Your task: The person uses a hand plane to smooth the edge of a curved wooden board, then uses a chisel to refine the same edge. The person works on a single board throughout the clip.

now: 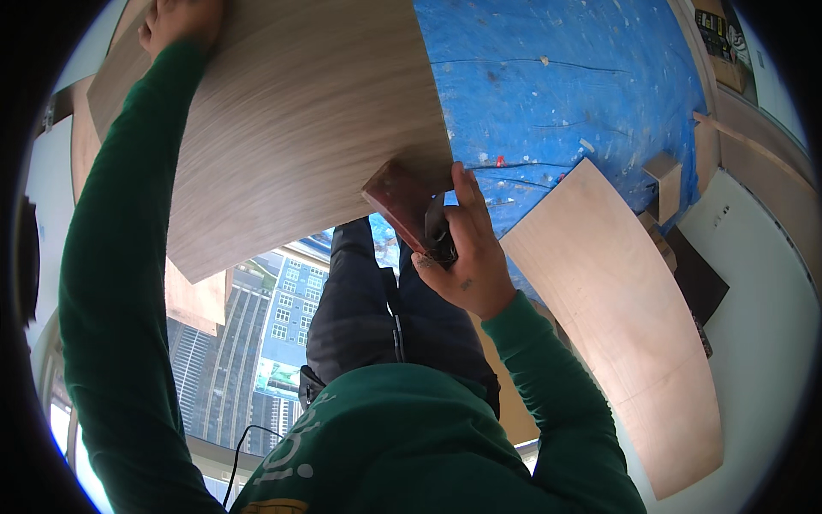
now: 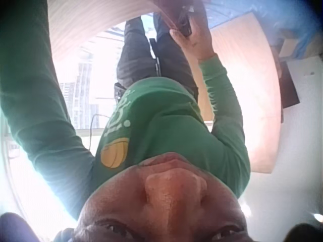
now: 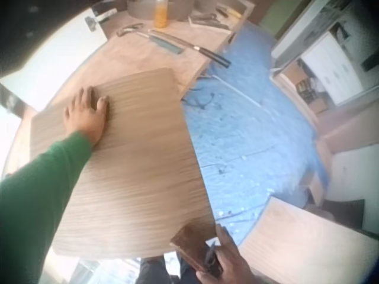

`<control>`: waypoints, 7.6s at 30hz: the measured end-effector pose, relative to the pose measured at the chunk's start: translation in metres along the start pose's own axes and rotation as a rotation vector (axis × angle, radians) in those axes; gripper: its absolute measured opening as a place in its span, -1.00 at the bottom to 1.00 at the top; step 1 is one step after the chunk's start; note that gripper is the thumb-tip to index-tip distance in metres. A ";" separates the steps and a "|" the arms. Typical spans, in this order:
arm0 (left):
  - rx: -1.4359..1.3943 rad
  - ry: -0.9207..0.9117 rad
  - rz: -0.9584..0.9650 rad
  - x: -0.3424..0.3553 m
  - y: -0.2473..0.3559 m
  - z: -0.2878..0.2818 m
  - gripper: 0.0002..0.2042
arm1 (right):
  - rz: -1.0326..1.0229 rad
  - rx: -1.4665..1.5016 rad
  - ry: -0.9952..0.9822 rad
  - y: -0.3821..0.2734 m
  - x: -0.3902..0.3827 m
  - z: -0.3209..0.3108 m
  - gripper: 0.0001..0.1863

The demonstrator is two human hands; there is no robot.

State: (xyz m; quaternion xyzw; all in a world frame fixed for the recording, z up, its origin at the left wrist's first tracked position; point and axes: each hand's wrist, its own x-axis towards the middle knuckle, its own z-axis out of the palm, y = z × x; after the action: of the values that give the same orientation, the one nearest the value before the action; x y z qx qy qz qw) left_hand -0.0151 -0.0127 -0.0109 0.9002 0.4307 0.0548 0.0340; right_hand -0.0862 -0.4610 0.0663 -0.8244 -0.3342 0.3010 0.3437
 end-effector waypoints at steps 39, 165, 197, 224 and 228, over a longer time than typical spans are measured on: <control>-0.041 -0.015 -0.017 -0.003 0.004 -0.015 -0.33 | 0.214 0.430 0.423 0.009 0.227 -0.083 -0.62; -0.097 0.098 0.096 0.000 -0.021 0.000 -0.20 | 0.782 1.091 0.185 0.055 -0.003 0.001 -0.57; -0.043 0.082 0.064 0.000 -0.014 -0.002 -0.25 | 0.648 0.845 0.048 0.069 0.016 -0.010 -0.66; -0.019 -0.095 -0.063 0.002 -0.004 -0.032 -0.31 | 0.267 1.164 -0.114 -0.025 0.314 -0.189 -0.35; -0.038 -0.112 -0.087 0.003 -0.004 -0.034 -0.30 | 0.254 0.625 0.011 -0.038 0.372 -0.190 -0.42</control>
State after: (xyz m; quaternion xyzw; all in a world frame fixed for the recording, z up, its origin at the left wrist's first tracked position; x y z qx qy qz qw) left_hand -0.0208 -0.0077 0.0228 0.8814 0.4658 0.0112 0.0774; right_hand 0.2602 -0.2284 0.1075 -0.7157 -0.1186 0.4250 0.5413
